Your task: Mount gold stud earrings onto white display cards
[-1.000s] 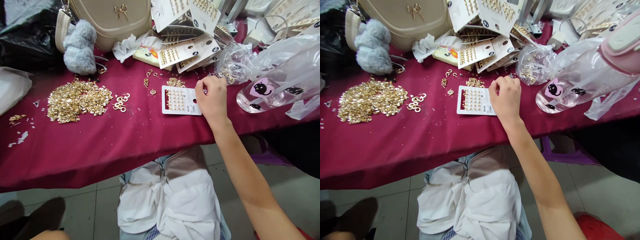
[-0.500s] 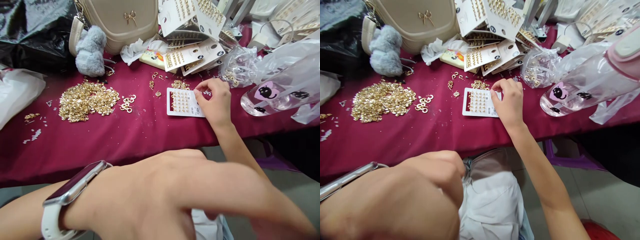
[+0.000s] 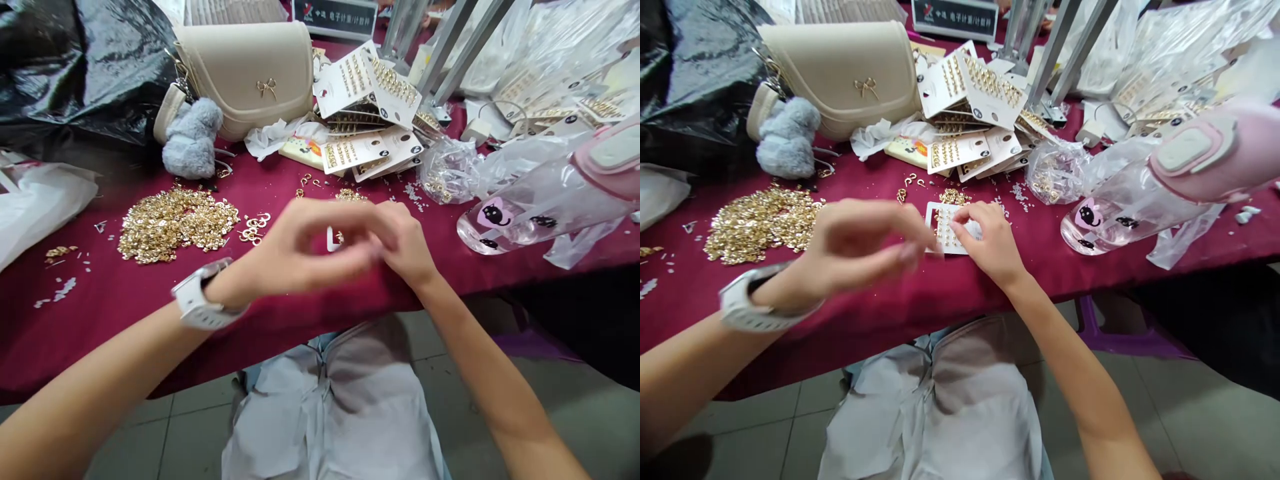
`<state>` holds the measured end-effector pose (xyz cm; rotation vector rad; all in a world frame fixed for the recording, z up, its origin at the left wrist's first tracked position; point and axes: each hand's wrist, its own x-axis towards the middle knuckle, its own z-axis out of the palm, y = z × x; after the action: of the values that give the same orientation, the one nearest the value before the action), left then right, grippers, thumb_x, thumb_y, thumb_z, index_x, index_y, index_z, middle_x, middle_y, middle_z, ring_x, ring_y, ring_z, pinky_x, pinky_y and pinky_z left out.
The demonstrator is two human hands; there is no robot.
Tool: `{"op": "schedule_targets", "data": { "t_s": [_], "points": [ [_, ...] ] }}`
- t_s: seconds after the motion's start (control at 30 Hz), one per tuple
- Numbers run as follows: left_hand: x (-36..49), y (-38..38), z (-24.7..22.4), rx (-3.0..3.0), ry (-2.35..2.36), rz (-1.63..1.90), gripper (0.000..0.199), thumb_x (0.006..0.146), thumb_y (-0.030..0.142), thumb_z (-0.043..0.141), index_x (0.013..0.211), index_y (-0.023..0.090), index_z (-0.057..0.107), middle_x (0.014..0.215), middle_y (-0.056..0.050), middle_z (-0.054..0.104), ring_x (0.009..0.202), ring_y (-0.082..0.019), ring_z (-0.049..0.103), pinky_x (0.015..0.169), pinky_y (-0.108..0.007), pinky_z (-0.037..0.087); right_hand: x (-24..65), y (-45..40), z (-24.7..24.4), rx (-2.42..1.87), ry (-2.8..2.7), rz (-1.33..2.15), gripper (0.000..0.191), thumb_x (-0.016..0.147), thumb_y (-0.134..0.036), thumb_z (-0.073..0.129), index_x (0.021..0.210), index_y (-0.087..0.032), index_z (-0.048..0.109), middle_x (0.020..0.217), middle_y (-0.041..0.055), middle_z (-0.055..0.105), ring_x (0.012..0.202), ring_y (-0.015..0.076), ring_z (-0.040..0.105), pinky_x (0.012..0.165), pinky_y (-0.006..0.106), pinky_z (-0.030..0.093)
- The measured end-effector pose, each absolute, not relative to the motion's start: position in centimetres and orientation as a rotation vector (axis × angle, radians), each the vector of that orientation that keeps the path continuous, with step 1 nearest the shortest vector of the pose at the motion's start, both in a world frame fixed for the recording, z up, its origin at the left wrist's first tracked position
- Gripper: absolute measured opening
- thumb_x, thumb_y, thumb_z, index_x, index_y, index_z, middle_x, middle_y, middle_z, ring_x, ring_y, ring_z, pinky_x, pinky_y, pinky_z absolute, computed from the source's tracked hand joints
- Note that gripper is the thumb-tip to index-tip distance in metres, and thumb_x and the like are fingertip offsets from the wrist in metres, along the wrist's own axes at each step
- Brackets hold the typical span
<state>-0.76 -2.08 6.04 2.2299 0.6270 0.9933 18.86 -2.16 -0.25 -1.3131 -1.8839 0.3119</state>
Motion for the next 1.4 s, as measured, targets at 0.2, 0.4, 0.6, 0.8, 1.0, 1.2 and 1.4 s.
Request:
{"op": "schedule_targets", "data": {
  "t_s": [0.2, 0.4, 0.6, 0.8, 1.0, 1.2, 1.4],
  "points": [
    [-1.3, 2.6, 1.0, 2.476, 0.863, 0.861, 0.008, 0.081, 0.019, 0.063, 0.078, 0.013, 0.068, 0.069, -0.001, 0.066, 0.060, -0.007, 0.053, 0.058, -0.019, 0.040, 18.7, -2.6, -0.1, -1.288, -1.897, 0.334, 0.008, 0.079, -0.022, 0.067, 0.074, -0.026, 0.063, 0.081, 0.0005, 0.070, 0.084, 0.0219, 0.061, 0.083, 0.040, 0.046],
    [-1.3, 2.9, 0.3, 2.487, 0.872, 0.648, 0.012, 0.083, 0.022, 0.061, 0.081, 0.015, 0.070, 0.066, 0.001, 0.064, 0.056, -0.007, 0.049, 0.058, -0.019, 0.035, 18.8, -2.4, 0.0, -1.367, -1.847, 0.515, 0.002, 0.075, -0.023, 0.069, 0.074, -0.024, 0.067, 0.080, 0.0006, 0.069, 0.081, 0.0196, 0.062, 0.074, 0.034, 0.047],
    [-1.4, 3.0, 0.3, 2.453, 0.787, 0.674, 0.011, 0.082, 0.022, 0.063, 0.083, 0.013, 0.069, 0.068, 0.001, 0.063, 0.055, -0.006, 0.048, 0.056, -0.018, 0.032, 18.6, -2.3, 2.0, -1.454, -2.015, 0.485, 0.003, 0.077, -0.021, 0.066, 0.076, -0.021, 0.069, 0.081, 0.0013, 0.071, 0.074, 0.0165, 0.063, 0.064, 0.028, 0.046],
    [-1.7, 3.2, 0.3, 2.487, 0.663, 0.613, 0.010, 0.080, 0.016, 0.060, 0.081, 0.013, 0.070, 0.070, -0.001, 0.064, 0.059, -0.007, 0.051, 0.057, -0.018, 0.034, 18.1, -1.9, 3.4, -1.338, -2.460, 0.207, 0.013, 0.084, -0.013, 0.057, 0.083, -0.020, 0.068, 0.089, 0.0037, 0.073, 0.084, 0.0190, 0.067, 0.076, 0.030, 0.049],
    [-1.5, 3.1, 0.1, 2.541, 0.678, 0.603, 0.012, 0.080, 0.014, 0.061, 0.084, 0.013, 0.072, 0.076, -0.002, 0.067, 0.061, -0.008, 0.055, 0.059, -0.018, 0.037, 18.2, -1.7, 3.9, -1.329, -2.700, -0.084, 0.019, 0.089, -0.018, 0.050, 0.091, -0.017, 0.069, 0.095, 0.0071, 0.073, 0.087, 0.0230, 0.069, 0.068, 0.031, 0.048],
    [-1.3, 3.1, 0.1, 2.621, 0.682, 0.591, 0.014, 0.084, 0.013, 0.058, 0.086, 0.014, 0.072, 0.082, -0.004, 0.069, 0.068, -0.011, 0.059, 0.063, -0.020, 0.040, 17.8, -1.7, 4.5, -1.362, -2.785, -0.184, 0.023, 0.090, -0.020, 0.047, 0.093, -0.019, 0.070, 0.094, 0.0054, 0.075, 0.086, 0.0225, 0.070, 0.065, 0.029, 0.045],
    [-1.3, 3.1, 0.1, 2.653, 0.671, 0.596, 0.014, 0.086, 0.014, 0.058, 0.088, 0.013, 0.072, 0.084, -0.005, 0.069, 0.070, -0.012, 0.060, 0.064, -0.021, 0.040, 17.6, -1.4, 4.9, -1.468, -2.857, -0.170, 0.023, 0.090, -0.018, 0.047, 0.093, -0.018, 0.069, 0.098, 0.0049, 0.074, 0.089, 0.0232, 0.070, 0.065, 0.029, 0.045]
  ]
}}
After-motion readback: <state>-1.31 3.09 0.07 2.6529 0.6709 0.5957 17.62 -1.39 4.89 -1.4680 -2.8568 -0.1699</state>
